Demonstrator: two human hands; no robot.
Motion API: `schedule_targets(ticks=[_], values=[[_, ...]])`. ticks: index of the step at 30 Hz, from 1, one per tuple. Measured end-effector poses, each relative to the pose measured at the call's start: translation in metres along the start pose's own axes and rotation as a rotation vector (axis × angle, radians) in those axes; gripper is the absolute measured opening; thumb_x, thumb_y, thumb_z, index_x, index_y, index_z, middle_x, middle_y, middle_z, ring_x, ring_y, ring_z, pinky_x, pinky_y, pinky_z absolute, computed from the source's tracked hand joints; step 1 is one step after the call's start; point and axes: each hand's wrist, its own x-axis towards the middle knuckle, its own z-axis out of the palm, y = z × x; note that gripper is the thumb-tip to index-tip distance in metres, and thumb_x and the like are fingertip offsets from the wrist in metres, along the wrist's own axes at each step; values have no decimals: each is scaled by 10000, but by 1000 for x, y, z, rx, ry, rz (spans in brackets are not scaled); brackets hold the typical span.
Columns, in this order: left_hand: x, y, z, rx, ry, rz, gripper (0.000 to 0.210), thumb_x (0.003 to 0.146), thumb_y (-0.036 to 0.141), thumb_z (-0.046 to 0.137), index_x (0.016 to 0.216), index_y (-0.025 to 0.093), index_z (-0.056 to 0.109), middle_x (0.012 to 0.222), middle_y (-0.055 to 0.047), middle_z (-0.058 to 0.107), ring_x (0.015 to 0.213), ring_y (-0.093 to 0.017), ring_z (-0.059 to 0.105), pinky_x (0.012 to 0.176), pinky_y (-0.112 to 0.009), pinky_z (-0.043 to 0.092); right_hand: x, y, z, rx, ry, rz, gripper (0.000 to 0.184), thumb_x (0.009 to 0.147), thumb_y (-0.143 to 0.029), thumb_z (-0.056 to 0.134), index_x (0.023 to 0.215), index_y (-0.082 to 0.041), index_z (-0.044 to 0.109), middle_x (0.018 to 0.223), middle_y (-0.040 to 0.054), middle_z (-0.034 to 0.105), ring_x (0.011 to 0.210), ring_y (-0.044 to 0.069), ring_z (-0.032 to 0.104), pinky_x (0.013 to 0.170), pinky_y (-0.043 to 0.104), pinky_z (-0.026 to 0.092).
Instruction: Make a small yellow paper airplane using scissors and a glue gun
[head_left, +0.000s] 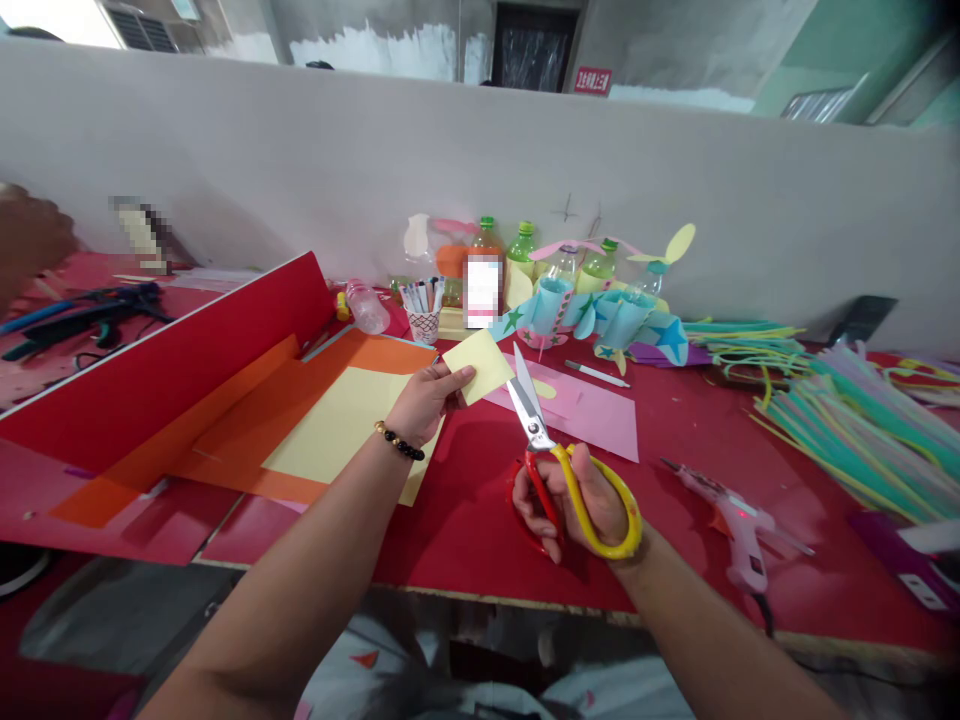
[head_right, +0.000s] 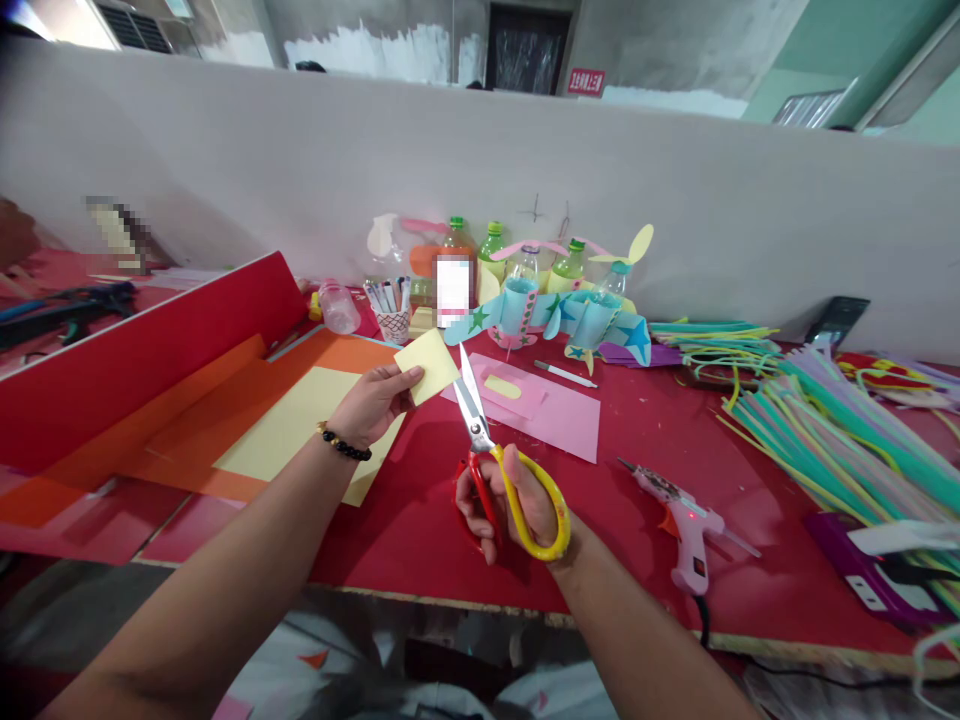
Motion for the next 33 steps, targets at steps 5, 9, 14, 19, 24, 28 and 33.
schedule_targets(ticks=[5, 9, 14, 19, 24, 28, 33], values=[[-1, 3, 0, 51, -13, 23, 311, 615, 374, 797, 686, 109, 650, 582, 4, 586, 469, -62, 488, 492, -200, 432, 0, -1, 1, -22, 7, 0, 715, 735, -812, 331, 796, -137, 560, 685, 12, 481, 468, 80, 422, 371, 233, 483], [-2, 5, 0, 67, -6, 25, 319, 612, 383, 799, 673, 110, 646, 562, 9, 572, 465, -62, 485, 494, -200, 432, -1, -2, 4, -9, 2, -22, 746, 772, -805, 216, 776, -137, 548, 666, 15, 476, 442, 76, 397, 338, 214, 442], [-1, 4, 0, 80, 1, 21, 324, 605, 383, 803, 676, 109, 644, 563, 9, 569, 469, -65, 488, 496, -203, 433, -1, -4, 9, 66, 34, -12, 730, 758, -819, 199, 743, -158, 507, 682, 12, 485, 409, 59, 364, 301, 197, 397], [1, 2, -2, 86, 4, 19, 319, 614, 376, 799, 649, 112, 623, 544, 15, 550, 466, -65, 483, 505, -210, 438, -1, -3, 9, 111, 41, 7, 748, 754, -824, 149, 730, -161, 494, 662, 4, 487, 376, 52, 362, 291, 197, 393], [3, 0, -4, 107, -2, 16, 323, 632, 385, 788, 654, 114, 613, 539, 19, 548, 466, -65, 487, 506, -203, 430, 1, -1, 8, 147, 37, 19, 762, 753, -824, 120, 699, -158, 484, 619, -5, 491, 323, 38, 339, 263, 190, 371], [3, -1, -5, 110, -12, 12, 322, 639, 390, 785, 688, 114, 627, 558, 16, 564, 471, -61, 486, 501, -195, 418, 1, -1, 7, 135, 68, 35, 757, 749, -827, 127, 671, -159, 473, 575, -23, 480, 285, 26, 313, 245, 174, 344], [3, 1, -5, 115, -10, 3, 326, 631, 392, 789, 699, 113, 635, 567, 10, 576, 474, -60, 487, 499, -194, 411, 0, 1, 3, 106, 93, 42, 755, 705, -860, 163, 665, -168, 463, 558, -33, 483, 263, 24, 302, 238, 169, 321]])
